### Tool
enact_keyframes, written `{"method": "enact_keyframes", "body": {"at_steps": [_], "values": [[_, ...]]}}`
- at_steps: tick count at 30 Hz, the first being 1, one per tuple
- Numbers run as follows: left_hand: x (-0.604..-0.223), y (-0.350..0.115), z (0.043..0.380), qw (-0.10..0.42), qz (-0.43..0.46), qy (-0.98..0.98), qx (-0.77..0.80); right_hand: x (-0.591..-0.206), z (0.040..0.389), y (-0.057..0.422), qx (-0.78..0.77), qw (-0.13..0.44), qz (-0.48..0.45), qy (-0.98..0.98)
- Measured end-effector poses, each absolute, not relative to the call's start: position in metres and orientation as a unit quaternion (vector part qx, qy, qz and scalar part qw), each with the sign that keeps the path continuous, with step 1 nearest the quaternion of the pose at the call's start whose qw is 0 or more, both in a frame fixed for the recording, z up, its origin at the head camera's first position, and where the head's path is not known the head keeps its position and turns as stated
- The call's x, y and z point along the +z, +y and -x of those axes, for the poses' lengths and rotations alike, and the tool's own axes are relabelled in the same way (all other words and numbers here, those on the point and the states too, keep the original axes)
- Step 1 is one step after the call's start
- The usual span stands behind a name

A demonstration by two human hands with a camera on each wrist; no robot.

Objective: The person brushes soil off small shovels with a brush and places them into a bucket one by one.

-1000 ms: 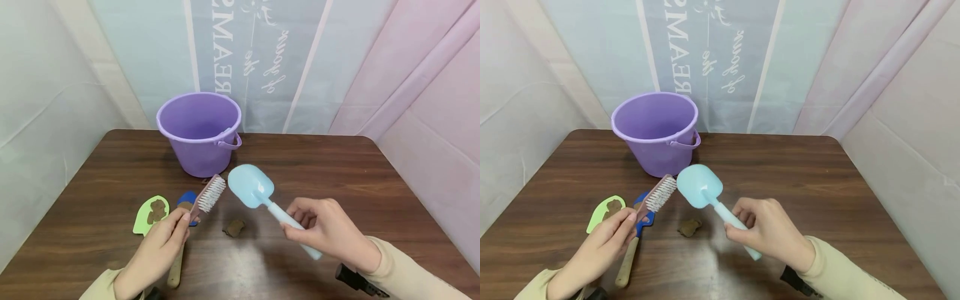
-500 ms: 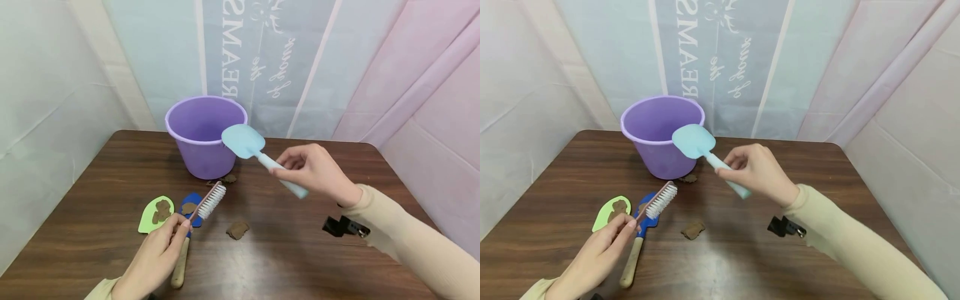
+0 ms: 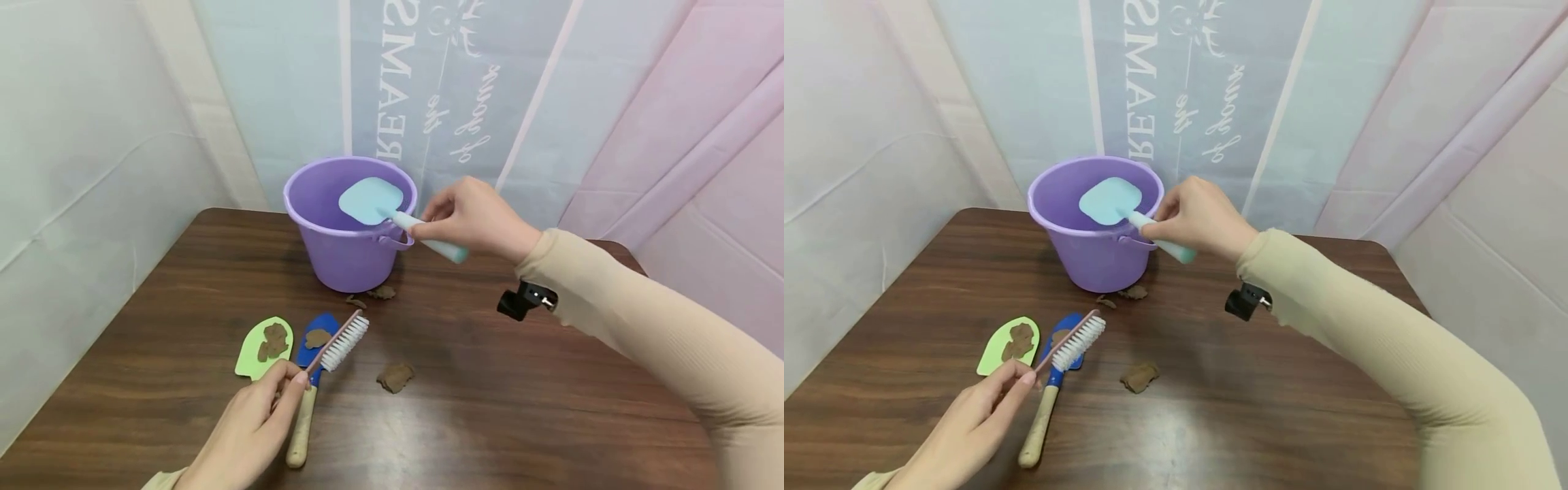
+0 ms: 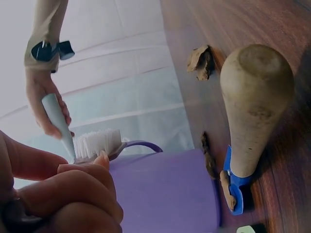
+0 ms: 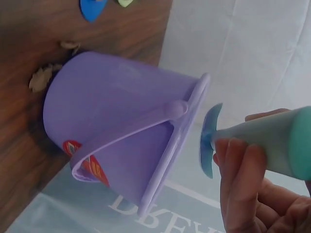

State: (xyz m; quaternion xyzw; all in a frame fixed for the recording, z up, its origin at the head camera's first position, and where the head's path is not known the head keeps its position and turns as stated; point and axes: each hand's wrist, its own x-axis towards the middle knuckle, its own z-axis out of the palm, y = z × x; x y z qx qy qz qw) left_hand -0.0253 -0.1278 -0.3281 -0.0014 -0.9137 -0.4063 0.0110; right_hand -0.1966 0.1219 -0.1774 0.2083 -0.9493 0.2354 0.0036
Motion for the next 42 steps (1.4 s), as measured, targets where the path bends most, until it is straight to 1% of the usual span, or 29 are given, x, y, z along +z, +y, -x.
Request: {"method": "enact_keyframes", "body": {"at_steps": [5,17,20,25,27,31,34,39,42], "values": [[-0.327,-0.129,0.025,0.003,-0.003,-0.912,-0.411,-0.173,0.212,0.107,0.212,0.007,-0.215,-0.954],[-0.330,-0.132,0.020,0.038,0.022,-0.904,-0.425,-0.172,0.240,0.079,0.165,-0.010,-0.221,-0.961],[-0.330,-0.133,0.019,0.036,0.019,-0.903,-0.428,-0.171,0.247,0.073,0.146,-0.011,-0.225,-0.963],[-0.327,-0.135,0.016,0.009,0.017,-0.898,-0.440,-0.167,0.258,0.063,0.117,-0.031,-0.237,-0.964],[-0.325,-0.135,0.015,0.013,0.025,-0.897,-0.441,-0.166,0.264,0.059,0.114,-0.040,-0.237,-0.964],[-0.323,-0.128,0.018,0.037,0.044,-0.898,-0.437,-0.169,0.275,0.056,0.106,-0.044,-0.231,-0.966],[-0.321,-0.124,0.019,0.049,0.054,-0.901,-0.428,-0.177,0.283,0.053,0.096,-0.052,-0.232,-0.966],[-0.325,-0.122,0.018,0.084,0.082,-0.905,-0.409,-0.191,0.292,0.048,0.090,-0.072,-0.233,-0.966],[-0.328,-0.123,0.017,0.080,0.072,-0.904,-0.414,-0.194,0.294,0.045,0.093,-0.073,-0.226,-0.967]]}}
